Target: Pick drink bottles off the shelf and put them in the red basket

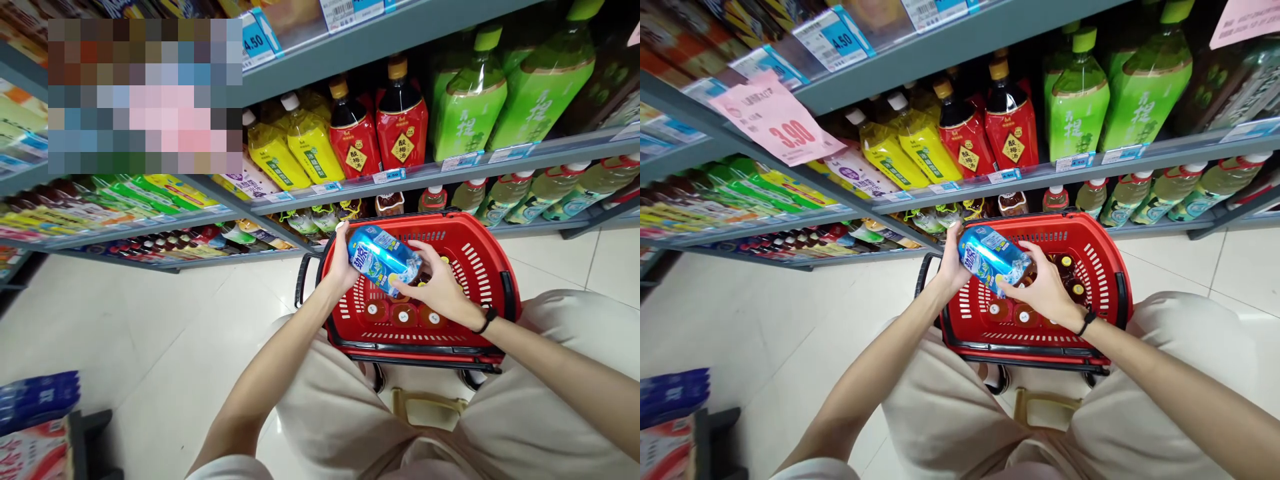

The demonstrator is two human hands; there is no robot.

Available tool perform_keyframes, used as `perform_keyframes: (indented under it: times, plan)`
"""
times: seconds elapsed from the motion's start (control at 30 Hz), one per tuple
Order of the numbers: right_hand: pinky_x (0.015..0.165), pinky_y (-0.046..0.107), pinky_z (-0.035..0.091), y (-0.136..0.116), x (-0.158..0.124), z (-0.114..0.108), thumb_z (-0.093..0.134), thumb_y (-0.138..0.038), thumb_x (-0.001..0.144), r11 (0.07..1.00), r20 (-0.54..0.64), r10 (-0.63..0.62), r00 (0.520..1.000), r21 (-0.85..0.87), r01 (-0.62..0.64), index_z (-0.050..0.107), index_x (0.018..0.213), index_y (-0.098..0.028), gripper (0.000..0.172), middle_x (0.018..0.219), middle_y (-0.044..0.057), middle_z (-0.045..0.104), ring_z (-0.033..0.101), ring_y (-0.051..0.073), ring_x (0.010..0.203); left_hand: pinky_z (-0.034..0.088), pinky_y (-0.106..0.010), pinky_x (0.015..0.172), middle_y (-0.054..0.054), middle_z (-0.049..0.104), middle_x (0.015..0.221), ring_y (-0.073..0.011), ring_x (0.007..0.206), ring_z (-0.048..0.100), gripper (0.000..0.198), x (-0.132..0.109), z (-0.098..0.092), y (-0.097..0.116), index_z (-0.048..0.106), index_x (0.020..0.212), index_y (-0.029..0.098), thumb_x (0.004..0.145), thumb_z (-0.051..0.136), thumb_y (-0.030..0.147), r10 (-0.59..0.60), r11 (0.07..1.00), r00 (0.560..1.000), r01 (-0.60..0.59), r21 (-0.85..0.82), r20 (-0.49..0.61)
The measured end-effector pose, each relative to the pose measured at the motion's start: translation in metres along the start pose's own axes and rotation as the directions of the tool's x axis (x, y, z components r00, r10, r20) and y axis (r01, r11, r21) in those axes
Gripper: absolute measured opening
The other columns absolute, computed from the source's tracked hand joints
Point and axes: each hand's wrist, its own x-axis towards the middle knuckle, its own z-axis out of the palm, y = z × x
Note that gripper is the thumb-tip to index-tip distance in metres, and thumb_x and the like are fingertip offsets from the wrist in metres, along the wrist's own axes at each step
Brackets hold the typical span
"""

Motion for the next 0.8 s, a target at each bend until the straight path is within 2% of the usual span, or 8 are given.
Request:
perform_keyframes:
  times: [0.1, 0.2, 0.3, 0.43, 0.5, 0.63, 0.8]
  plan:
    - [0.109, 0.046, 0.055, -0.006, -0.006, -0.002, 0.091, -0.046, 0.076, 0.977, -0.043, -0.148, 0.988, -0.16, 0.139, 0.053, 0.147, -0.023, 0.084, 0.138, 0.011, 0.068, 0.069, 0.031, 0.121, 0.061, -0.037, 0.093, -0.003, 0.079, 0.085, -0.0283, 0.101, 0.078, 0.038, -0.001, 0.001, 0.005, 0.071, 0.085, 0.021, 0.08, 0.079, 0.058, 0.033, 0.999, 0.999, -0.033, -0.028, -0.019]
    - [0.11, 0.046, 0.055, -0.009, -0.008, -0.003, 0.09, -0.045, 0.078, 0.923, -0.039, -0.281, 0.959, -0.284, 0.259, 0.053, 0.149, -0.024, 0.082, 0.14, 0.011, 0.066, 0.067, 0.032, 0.126, 0.06, -0.036, 0.096, -0.005, 0.082, 0.094, -0.0278, 0.104, 0.077, 0.036, -0.004, 0.003, 0.01, 0.077, 0.094, 0.018, 0.083, 0.076, 0.052, 0.086, 0.996, 0.996, -0.085, -0.026, 0.029]
    - [0.112, 0.046, 0.054, -0.006, -0.007, -0.007, 0.088, -0.045, 0.083, 0.858, 0.043, -0.386, 0.922, -0.35, 0.375, 0.051, 0.152, -0.026, 0.08, 0.144, 0.011, 0.063, 0.064, 0.032, 0.131, 0.059, -0.037, 0.099, -0.009, 0.082, 0.103, -0.0291, 0.109, 0.076, 0.033, -0.007, 0.004, 0.014, 0.079, 0.091, 0.015, 0.081, 0.073, 0.047, 0.121, 0.993, 0.99, -0.12, -0.02, 0.074]
    - [0.114, 0.05, 0.053, 0.001, -0.003, -0.012, 0.084, -0.046, 0.088, 0.763, 0.159, -0.504, 0.849, -0.379, 0.523, 0.05, 0.153, -0.026, 0.075, 0.144, 0.013, 0.063, 0.062, 0.033, 0.133, 0.058, -0.039, 0.1, -0.01, 0.082, 0.102, -0.0314, 0.112, 0.075, 0.026, -0.012, 0.004, 0.018, 0.079, 0.08, 0.015, 0.075, 0.072, 0.039, 0.153, 0.988, 0.986, -0.152, -0.027, 0.065]
    - [0.112, 0.053, 0.053, 0.003, -0.002, -0.012, 0.084, -0.047, 0.088, 0.735, 0.174, -0.529, 0.83, -0.395, 0.551, 0.05, 0.153, -0.027, 0.076, 0.141, 0.014, 0.063, 0.062, 0.035, 0.131, 0.058, -0.04, 0.101, -0.011, 0.082, 0.101, -0.0318, 0.114, 0.075, 0.026, -0.014, 0.005, 0.019, 0.079, 0.079, 0.015, 0.074, 0.071, 0.039, 0.175, 0.985, 0.982, -0.174, -0.018, 0.065]
    - [0.108, 0.055, 0.053, 0.004, -0.002, -0.011, 0.085, -0.049, 0.087, 0.73, 0.159, -0.531, 0.832, -0.414, 0.544, 0.05, 0.152, -0.027, 0.077, 0.137, 0.014, 0.064, 0.062, 0.036, 0.127, 0.058, -0.041, 0.102, -0.01, 0.082, 0.1, -0.0321, 0.116, 0.074, 0.025, -0.015, 0.005, 0.02, 0.079, 0.078, 0.016, 0.074, 0.069, 0.039, 0.208, 0.978, 0.975, -0.208, -0.008, 0.081]
    - [0.106, 0.053, 0.053, 0.004, -0.002, -0.014, 0.086, -0.048, 0.087, 0.716, 0.172, -0.544, 0.821, -0.414, 0.562, 0.048, 0.151, -0.027, 0.078, 0.137, 0.014, 0.062, 0.061, 0.035, 0.126, 0.058, -0.04, 0.102, -0.01, 0.081, 0.098, -0.0322, 0.116, 0.073, 0.025, -0.014, 0.003, 0.017, 0.078, 0.077, 0.016, 0.074, 0.069, 0.038, 0.194, 0.981, 0.975, -0.193, -0.02, 0.107]
